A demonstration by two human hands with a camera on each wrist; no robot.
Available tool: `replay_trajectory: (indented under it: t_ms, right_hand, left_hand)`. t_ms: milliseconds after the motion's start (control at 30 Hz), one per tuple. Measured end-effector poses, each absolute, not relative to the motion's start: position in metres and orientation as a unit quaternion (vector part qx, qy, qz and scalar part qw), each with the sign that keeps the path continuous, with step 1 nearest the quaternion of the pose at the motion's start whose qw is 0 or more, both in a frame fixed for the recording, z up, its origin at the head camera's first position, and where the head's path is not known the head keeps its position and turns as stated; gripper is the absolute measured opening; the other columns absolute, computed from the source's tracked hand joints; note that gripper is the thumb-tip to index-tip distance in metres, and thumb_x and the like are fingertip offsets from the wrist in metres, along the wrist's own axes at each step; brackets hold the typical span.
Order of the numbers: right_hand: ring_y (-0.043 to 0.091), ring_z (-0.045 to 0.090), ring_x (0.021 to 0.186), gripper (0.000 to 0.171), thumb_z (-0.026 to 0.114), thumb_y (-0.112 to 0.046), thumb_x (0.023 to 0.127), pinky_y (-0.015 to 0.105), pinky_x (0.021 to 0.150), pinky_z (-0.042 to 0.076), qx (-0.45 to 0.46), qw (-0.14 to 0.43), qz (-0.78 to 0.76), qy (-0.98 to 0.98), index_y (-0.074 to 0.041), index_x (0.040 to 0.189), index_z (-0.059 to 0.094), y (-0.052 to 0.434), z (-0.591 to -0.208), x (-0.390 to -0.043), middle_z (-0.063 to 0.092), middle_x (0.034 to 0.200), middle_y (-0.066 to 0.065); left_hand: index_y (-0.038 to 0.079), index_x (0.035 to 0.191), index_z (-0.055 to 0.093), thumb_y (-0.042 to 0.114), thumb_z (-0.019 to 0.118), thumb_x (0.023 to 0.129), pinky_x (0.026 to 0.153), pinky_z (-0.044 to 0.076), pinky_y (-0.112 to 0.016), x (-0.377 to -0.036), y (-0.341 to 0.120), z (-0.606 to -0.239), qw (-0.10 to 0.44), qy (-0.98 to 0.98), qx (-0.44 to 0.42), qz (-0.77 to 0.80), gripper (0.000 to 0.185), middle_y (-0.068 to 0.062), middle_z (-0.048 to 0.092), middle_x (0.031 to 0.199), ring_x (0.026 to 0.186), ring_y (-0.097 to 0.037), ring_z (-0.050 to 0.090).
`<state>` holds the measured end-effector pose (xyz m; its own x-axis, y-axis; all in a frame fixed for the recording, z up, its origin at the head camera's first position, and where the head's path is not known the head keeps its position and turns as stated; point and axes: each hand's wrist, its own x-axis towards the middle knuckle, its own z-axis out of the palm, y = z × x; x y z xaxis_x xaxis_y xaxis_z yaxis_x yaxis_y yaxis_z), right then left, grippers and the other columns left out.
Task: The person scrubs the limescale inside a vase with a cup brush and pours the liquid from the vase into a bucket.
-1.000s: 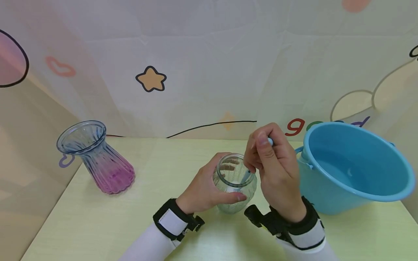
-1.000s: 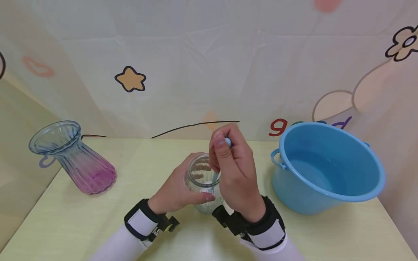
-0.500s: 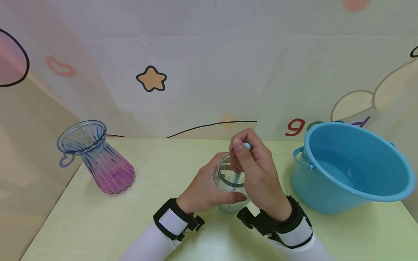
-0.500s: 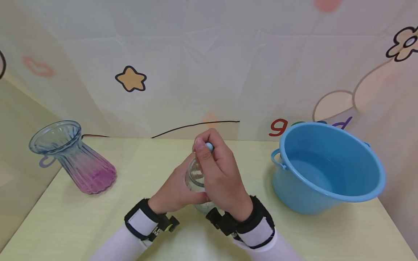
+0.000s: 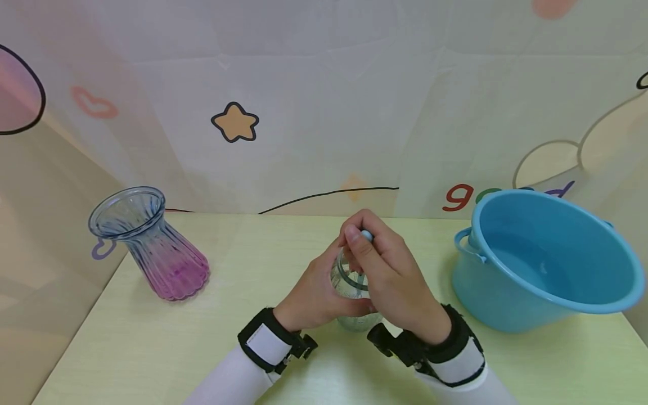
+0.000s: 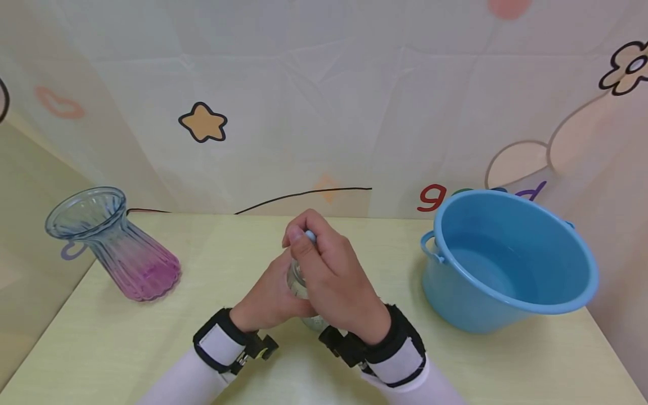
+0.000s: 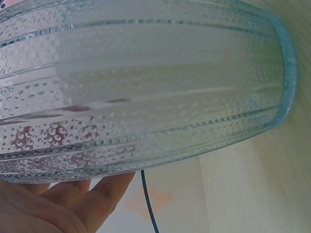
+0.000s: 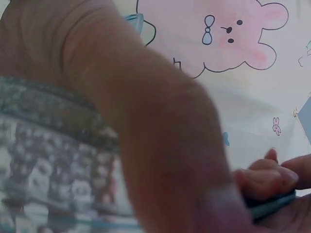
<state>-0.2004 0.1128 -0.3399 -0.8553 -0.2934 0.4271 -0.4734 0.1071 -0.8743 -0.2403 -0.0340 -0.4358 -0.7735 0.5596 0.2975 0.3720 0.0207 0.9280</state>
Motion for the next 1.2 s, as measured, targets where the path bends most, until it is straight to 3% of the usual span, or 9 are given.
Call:
replay_trajectory:
  t_ms: [200,367,467,700,1200]
  right_hand:
    - [0.02,0.041,0.065,0.022,0.038,-0.005,0.11,0.034,0.059,0.038,0.298,0.135,0.674,-0.663,0.003,0.094,0.052,0.115,-0.338,-0.199,0.04,0.073,0.005]
    - [0.02,0.037,0.064,0.025,0.037,-0.006,0.11,0.032,0.059,0.035,0.318,0.147,0.722,-0.597,-0.009,0.096,0.057,0.117,-0.335,-0.197,0.039,0.075,0.004]
    - [0.02,0.037,0.065,0.027,0.036,-0.005,0.11,0.032,0.06,0.033,0.314,0.151,0.735,-0.581,-0.014,0.097,0.059,0.119,-0.333,-0.196,0.042,0.077,0.003]
    - [0.022,0.04,0.067,0.024,0.039,-0.006,0.109,0.031,0.066,0.04,0.318,0.18,0.769,-0.525,-0.01,0.095,0.058,0.125,-0.331,-0.195,0.046,0.075,0.005]
    - [0.021,0.036,0.064,0.026,0.036,-0.003,0.108,0.032,0.062,0.035,0.322,0.185,0.757,-0.538,-0.01,0.095,0.057,0.122,-0.328,-0.193,0.039,0.073,0.005]
  left_hand:
    - [0.035,0.141,0.046,0.018,0.09,0.077,0.09,0.06,-0.038,-0.24,-0.033,-0.436,0.101,0.689,0.321,0.642,0.08,-0.001,0.064,0.127,0.112,-0.029,0.065]
    - [0.034,0.141,0.046,0.016,0.09,0.076,0.092,0.06,-0.041,-0.239,-0.033,-0.436,0.111,0.684,0.313,0.65,0.08,-0.003,0.063,0.13,0.117,-0.04,0.062]
    - [0.036,0.142,0.044,0.019,0.09,0.076,0.094,0.059,-0.04,-0.239,-0.033,-0.436,0.115,0.691,0.307,0.645,0.082,0.002,0.062,0.131,0.118,-0.036,0.062]
    - [0.036,0.143,0.045,0.021,0.09,0.076,0.096,0.057,-0.039,-0.239,-0.033,-0.436,0.107,0.704,0.302,0.634,0.082,0.005,0.062,0.133,0.118,-0.019,0.063]
    - [0.036,0.142,0.046,0.021,0.09,0.077,0.094,0.058,-0.038,-0.238,-0.033,-0.435,0.105,0.704,0.301,0.635,0.08,0.006,0.063,0.132,0.116,-0.018,0.063]
